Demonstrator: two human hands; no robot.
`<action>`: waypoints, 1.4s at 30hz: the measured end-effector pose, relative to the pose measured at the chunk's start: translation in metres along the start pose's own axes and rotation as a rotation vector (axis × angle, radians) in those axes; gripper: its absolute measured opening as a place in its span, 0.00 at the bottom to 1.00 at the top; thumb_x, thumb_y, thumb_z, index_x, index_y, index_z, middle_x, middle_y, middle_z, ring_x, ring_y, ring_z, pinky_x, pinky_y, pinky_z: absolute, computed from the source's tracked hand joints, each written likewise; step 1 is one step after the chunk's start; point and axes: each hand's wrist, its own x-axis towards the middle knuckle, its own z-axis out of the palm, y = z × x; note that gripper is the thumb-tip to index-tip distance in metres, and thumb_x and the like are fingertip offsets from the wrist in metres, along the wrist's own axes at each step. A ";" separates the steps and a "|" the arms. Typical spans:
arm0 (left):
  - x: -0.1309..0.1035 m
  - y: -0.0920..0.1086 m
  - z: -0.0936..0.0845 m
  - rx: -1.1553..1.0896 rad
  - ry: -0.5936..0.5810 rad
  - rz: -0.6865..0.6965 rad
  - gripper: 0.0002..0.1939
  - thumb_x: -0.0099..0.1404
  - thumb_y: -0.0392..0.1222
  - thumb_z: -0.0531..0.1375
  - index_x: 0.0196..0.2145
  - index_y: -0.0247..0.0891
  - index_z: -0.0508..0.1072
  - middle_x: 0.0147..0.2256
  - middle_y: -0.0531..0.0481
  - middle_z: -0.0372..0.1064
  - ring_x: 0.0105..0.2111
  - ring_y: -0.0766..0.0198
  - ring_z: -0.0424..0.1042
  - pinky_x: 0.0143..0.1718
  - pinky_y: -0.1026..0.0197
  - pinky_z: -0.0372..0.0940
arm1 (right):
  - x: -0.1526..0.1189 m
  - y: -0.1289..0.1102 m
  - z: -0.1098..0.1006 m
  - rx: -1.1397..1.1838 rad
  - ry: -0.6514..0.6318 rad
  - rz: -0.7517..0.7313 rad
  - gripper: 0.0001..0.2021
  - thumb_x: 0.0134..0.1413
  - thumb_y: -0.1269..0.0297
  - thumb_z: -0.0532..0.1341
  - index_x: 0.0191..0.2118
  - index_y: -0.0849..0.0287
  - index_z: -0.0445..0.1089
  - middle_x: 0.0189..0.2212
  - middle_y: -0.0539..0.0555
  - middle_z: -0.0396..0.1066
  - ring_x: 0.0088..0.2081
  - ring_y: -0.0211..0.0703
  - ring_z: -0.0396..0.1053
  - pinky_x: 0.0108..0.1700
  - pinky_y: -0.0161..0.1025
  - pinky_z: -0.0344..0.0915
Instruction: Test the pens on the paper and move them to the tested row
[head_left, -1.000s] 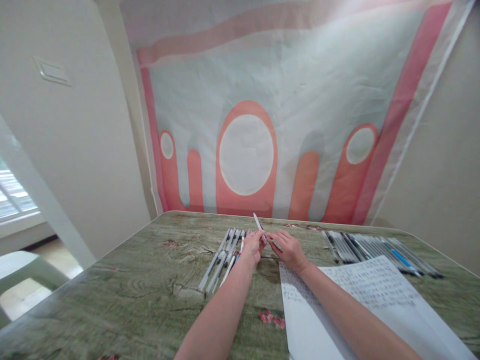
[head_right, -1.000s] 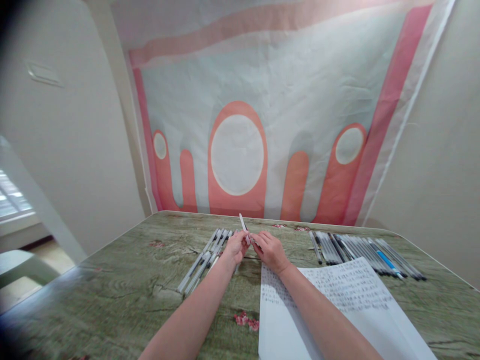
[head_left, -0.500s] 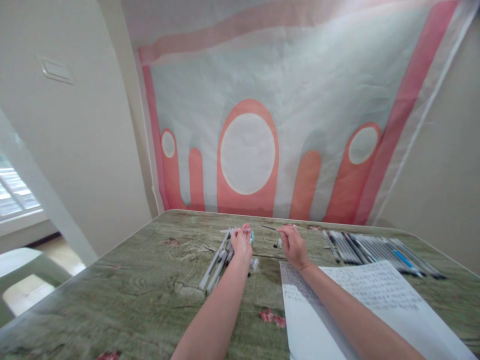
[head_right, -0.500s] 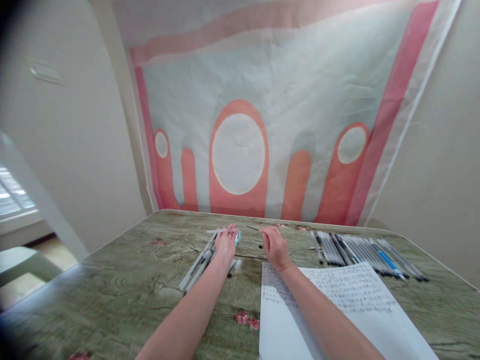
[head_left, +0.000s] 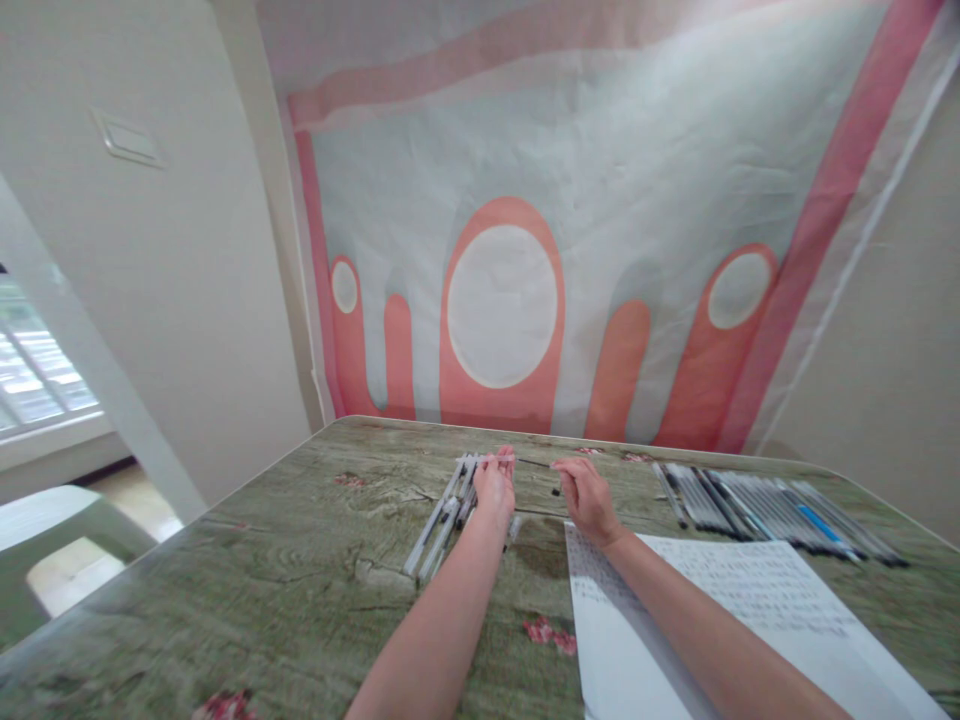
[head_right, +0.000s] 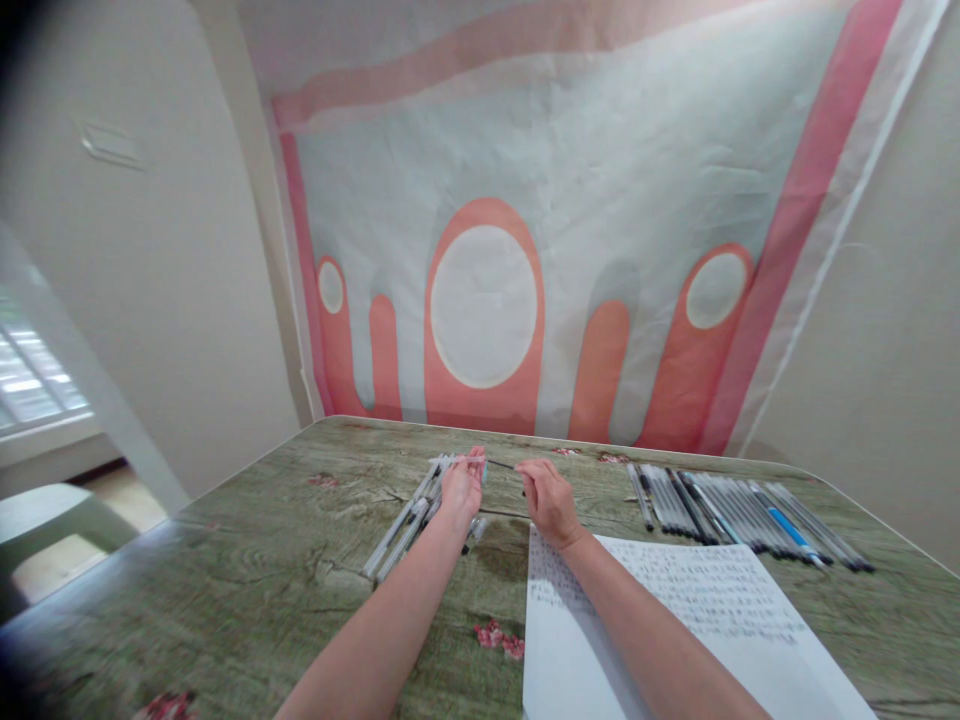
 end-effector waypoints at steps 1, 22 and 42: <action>-0.001 0.000 0.001 0.005 -0.005 -0.014 0.05 0.60 0.29 0.51 0.28 0.35 0.61 0.33 0.45 0.70 0.32 0.68 0.72 0.36 0.65 0.66 | 0.000 0.000 0.000 0.002 -0.005 0.009 0.10 0.56 0.69 0.48 0.41 0.57 0.63 0.35 0.56 0.68 0.40 0.44 0.66 0.42 0.46 0.63; -0.019 0.007 0.013 -0.069 -0.166 -0.494 0.04 0.58 0.35 0.57 0.28 0.31 0.70 0.23 0.49 0.69 0.23 0.71 0.70 0.29 0.68 0.67 | 0.009 0.001 0.004 -0.018 -0.085 0.145 0.15 0.58 0.64 0.47 0.48 0.55 0.64 0.42 0.56 0.66 0.44 0.43 0.63 0.47 0.43 0.60; -0.016 0.005 0.009 -0.068 -0.172 -0.384 0.03 0.58 0.33 0.56 0.27 0.31 0.69 0.27 0.47 0.71 0.28 0.70 0.71 0.34 0.68 0.67 | -0.010 0.038 0.008 -0.185 -0.317 0.071 0.07 0.50 0.61 0.57 0.29 0.56 0.70 0.29 0.54 0.69 0.37 0.45 0.63 0.38 0.44 0.59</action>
